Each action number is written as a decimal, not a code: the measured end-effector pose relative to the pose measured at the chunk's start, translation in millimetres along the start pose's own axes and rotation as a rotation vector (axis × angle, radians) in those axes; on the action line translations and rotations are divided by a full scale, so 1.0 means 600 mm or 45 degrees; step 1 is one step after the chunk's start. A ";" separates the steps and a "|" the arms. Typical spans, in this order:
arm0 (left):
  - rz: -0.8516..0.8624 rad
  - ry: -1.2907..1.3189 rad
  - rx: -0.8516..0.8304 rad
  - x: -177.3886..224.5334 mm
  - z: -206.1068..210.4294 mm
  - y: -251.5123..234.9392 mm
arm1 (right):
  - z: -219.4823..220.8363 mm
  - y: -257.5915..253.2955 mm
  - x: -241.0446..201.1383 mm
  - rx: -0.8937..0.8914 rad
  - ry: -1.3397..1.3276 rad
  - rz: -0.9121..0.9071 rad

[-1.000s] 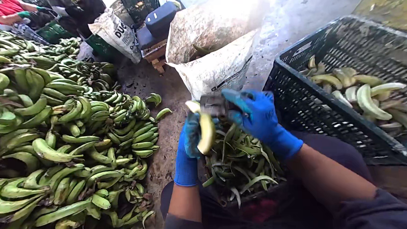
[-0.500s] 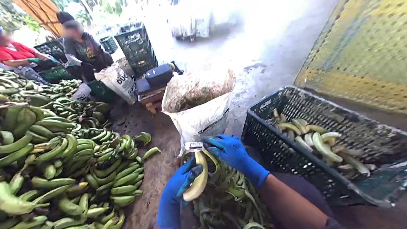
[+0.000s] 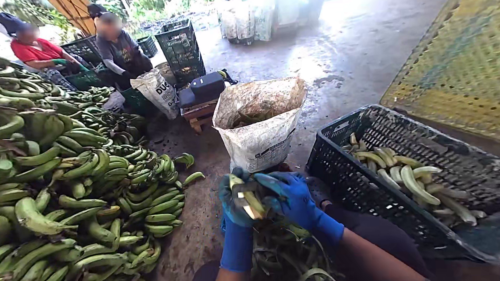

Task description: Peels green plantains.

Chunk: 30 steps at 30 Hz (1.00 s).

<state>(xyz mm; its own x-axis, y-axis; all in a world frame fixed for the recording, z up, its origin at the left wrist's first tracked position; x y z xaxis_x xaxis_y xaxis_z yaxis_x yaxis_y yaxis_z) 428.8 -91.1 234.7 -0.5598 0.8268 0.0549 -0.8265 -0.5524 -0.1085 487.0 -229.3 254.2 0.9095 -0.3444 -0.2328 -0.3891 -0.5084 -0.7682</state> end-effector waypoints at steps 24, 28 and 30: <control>-0.110 -0.584 0.010 0.006 -0.016 0.032 | 0.010 0.002 0.009 -0.234 -0.195 0.041; -0.157 -0.575 -0.004 -0.011 -0.005 0.035 | 0.059 -0.004 0.106 -0.454 -0.652 0.671; -0.303 -0.441 0.009 0.001 -0.013 0.022 | 0.037 -0.008 0.106 -0.473 -0.546 0.450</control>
<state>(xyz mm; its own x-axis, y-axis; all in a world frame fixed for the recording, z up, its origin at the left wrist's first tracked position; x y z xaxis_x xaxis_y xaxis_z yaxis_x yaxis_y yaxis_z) 417.7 -96.9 225.5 -0.3392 0.8476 0.4081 -0.9349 -0.3520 -0.0461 550.1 -231.2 229.8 0.6654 -0.2348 -0.7086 -0.6292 -0.6872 -0.3632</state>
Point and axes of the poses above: each hand's wrist, its own y-axis away from the middle knuckle, its own z-axis out of the palm, x = y × z, the point moved 8 cm from there along -y, towards the middle knuckle, and after that the axes turned 15 degrees about y, right-handed, at the moved point
